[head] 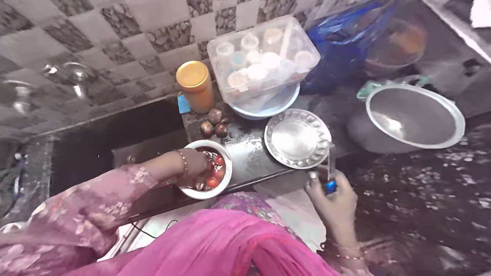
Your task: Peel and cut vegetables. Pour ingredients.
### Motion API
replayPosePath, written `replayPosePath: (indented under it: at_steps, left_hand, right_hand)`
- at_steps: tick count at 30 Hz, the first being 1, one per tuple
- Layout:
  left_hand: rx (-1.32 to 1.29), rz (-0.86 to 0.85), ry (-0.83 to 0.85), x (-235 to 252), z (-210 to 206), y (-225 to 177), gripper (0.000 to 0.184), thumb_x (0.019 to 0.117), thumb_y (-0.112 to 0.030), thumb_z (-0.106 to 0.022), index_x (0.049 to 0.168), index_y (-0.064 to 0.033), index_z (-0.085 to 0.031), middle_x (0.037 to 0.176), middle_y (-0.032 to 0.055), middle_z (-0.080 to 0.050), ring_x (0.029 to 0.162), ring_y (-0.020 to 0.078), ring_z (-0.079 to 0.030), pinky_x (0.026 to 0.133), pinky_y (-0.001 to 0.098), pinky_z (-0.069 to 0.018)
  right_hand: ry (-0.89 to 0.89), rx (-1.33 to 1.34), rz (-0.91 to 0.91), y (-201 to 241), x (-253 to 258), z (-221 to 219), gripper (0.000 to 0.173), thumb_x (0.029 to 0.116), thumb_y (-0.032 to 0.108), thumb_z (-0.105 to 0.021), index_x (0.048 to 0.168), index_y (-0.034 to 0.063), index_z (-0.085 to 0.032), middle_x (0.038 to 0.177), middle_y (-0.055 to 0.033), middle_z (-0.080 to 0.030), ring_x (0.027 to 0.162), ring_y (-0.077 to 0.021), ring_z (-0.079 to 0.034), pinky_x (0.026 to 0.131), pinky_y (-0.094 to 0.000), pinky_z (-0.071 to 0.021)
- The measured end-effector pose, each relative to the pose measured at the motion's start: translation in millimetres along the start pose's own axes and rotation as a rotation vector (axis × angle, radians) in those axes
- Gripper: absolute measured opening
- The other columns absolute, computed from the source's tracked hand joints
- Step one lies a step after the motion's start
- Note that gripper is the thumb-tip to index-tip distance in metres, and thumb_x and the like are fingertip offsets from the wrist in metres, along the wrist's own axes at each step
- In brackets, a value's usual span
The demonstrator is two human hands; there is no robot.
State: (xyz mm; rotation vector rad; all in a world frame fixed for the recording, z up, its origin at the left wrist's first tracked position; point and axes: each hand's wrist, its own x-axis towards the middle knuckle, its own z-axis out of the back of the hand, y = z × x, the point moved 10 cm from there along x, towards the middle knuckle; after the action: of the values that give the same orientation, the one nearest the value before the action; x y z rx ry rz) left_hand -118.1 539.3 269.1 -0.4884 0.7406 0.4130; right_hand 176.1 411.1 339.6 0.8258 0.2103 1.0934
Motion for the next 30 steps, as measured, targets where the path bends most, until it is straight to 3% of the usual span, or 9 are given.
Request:
replayPosePath:
  at_steps: [2,9,15,18,21,24,27,28,30]
  left_hand:
    - [0.128,-0.073,-0.067,-13.5,14.2,-0.7,0.032,0.0871,-0.032,-0.078,0.114,-0.0157,-0.074,0.118,0.0083,-0.068,0.112,0.0302,-0.064,0.09,0.053,-0.054]
    - [-0.175,-0.26,-0.81,-64.3,39.4,20.1,0.045,0.0806,-0.035,-0.078,0.118,-0.0097,-0.07,0.117,0.0084,-0.069,0.114,0.0276,-0.063,0.098,0.049,-0.0518]
    - [-0.28,-0.185,-1.106,-80.4,22.6,15.3,0.045,0.0851,-0.034,-0.073,0.122,-0.0092,-0.069,0.119,0.0108,-0.069,0.114,0.0279,-0.063,0.099,0.0485,-0.0512]
    - [-0.259,-0.166,-1.269,-94.0,17.8,1.0,0.035,0.0871,-0.028,-0.071,0.117,-0.0099,-0.072,0.118,0.0109,-0.071,0.112,0.0286,-0.065,0.097,0.0475,-0.052]
    - [-0.332,-0.166,-1.403,-106.4,6.3,-2.1,0.033,0.0935,-0.025,-0.066,0.123,-0.0113,-0.07,0.125,0.0099,-0.07,0.123,0.0263,-0.061,0.106,0.0441,-0.0464]
    - [-0.793,-0.218,-1.443,-113.6,-14.4,19.9,0.072,0.0866,-0.03,-0.072,0.147,-0.0025,-0.044,0.147,0.0152,-0.052,0.132,0.0178,-0.054,0.108,0.0349,-0.0473]
    - [-1.451,-0.363,-1.257,-102.8,-34.3,19.2,0.114,0.0612,-0.019,-0.091,0.153,0.0013,-0.027,0.148,0.0071,-0.051,0.117,0.0102,-0.065,0.095,0.0277,-0.0586]
    - [-1.566,-0.389,-1.165,-97.4,-37.5,9.3,0.117,0.0584,-0.016,-0.092,0.152,0.0051,-0.026,0.143,0.0071,-0.055,0.113,0.0098,-0.067,0.093,0.0268,-0.0593]
    - [-1.619,-0.425,-1.07,-90.7,-37.6,-7.9,0.101,0.068,-0.006,-0.085,0.147,0.0118,-0.025,0.132,0.0073,-0.062,0.107,0.0076,-0.069,0.092,0.0247,-0.06]
  right_hand:
    - [0.001,0.016,-0.032,1.0,-11.7,-1.9,0.039,0.0956,0.025,-0.062,0.119,-0.006,-0.065,0.097,-0.016,-0.071,0.076,-0.0122,-0.063,0.068,-0.0294,-0.0531]
    - [0.221,0.42,0.006,64.0,-33.4,-62.7,0.028,0.096,0.017,-0.062,0.114,-0.0043,-0.065,0.094,-0.0043,-0.072,0.067,-0.0009,-0.063,0.06,-0.021,-0.0548]
    - [0.714,0.468,-0.063,138.3,-41.5,-160.4,0.043,0.0961,0.031,-0.064,0.127,0.0005,-0.063,0.094,-0.0011,-0.073,0.077,-0.0045,-0.066,0.071,-0.0265,-0.0564]
    - [0.786,0.38,-0.077,151.2,-37.2,-183.1,0.05,0.0925,0.04,-0.067,0.126,0.0023,-0.062,0.091,-0.0046,-0.067,0.078,-0.0101,-0.063,0.074,-0.0324,-0.0545]
    - [0.818,0.575,-0.129,155.6,-37.3,-193.8,0.055,0.0891,0.029,-0.074,0.132,-0.0001,-0.055,0.099,-0.0059,-0.067,0.076,-0.0068,-0.064,0.071,-0.0252,-0.0561]
    - [0.837,0.86,-0.148,164.5,-41.9,-192.0,0.067,0.0809,0.009,-0.078,0.138,-0.0016,-0.045,0.107,-0.0064,-0.066,0.068,-0.0049,-0.061,0.061,-0.0212,-0.0552]
    - [0.87,0.941,-0.086,168.9,-47.7,-190.5,0.071,0.0775,0.004,-0.079,0.137,-0.0006,-0.04,0.108,-0.0034,-0.063,0.062,-0.0005,-0.055,0.054,-0.0181,-0.0499]
    - [0.879,0.949,-0.065,170.8,-48.9,-190.3,0.07,0.0771,0.002,-0.079,0.136,-0.001,-0.04,0.109,-0.0026,-0.063,0.062,0.0009,-0.054,0.054,-0.0172,-0.0498]
    - [0.889,0.92,-0.031,173.4,-49.9,-190.3,0.071,0.0765,0.004,-0.079,0.135,-0.0037,-0.039,0.11,-0.0019,-0.061,0.064,0.003,-0.054,0.056,-0.0155,-0.0501]
